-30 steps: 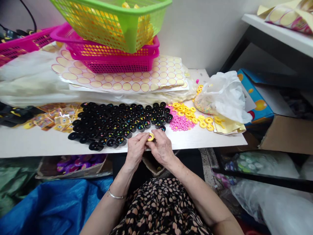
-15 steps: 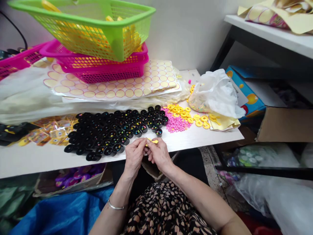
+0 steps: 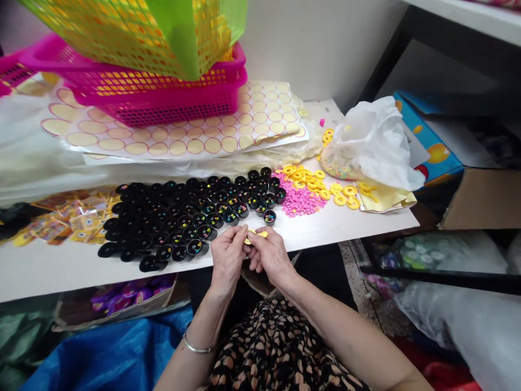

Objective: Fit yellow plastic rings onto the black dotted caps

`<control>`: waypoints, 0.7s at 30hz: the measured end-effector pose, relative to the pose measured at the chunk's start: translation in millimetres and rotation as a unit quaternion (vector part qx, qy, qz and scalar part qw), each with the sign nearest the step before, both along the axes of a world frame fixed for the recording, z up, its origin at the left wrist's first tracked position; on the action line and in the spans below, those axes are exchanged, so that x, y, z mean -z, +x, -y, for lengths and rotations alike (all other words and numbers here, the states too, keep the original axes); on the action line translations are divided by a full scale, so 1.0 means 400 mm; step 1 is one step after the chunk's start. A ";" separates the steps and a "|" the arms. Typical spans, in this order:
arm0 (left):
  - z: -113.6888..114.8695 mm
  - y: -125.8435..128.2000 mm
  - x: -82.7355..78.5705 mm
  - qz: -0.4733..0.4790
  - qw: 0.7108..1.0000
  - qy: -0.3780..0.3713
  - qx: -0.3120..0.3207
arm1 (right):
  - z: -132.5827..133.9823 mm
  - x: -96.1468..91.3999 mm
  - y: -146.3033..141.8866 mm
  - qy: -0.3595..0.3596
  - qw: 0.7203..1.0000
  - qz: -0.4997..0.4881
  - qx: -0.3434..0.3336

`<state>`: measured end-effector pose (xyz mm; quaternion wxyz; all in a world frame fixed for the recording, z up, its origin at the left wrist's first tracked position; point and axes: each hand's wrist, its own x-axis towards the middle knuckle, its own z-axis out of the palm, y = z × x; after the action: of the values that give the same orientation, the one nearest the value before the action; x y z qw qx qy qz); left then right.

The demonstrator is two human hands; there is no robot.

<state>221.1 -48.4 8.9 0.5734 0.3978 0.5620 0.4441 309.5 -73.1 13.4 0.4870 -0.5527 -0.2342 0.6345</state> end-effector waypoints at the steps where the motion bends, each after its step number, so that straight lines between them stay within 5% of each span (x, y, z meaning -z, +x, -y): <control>1: -0.003 0.000 0.002 -0.001 1.000 -0.002 0.001 | -0.003 0.000 0.001 -0.010 1.000 -0.008 -0.001; 21: -0.006 -0.024 0.030 -0.094 0.991 0.076 0.049 | -0.013 -0.030 -0.025 -0.067 0.997 -0.014 0.036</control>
<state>211.4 -46.1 -3.1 0.5072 0.5074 0.5578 0.4173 299.4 -67.9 25.4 0.4747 -0.5833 -0.1645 0.6383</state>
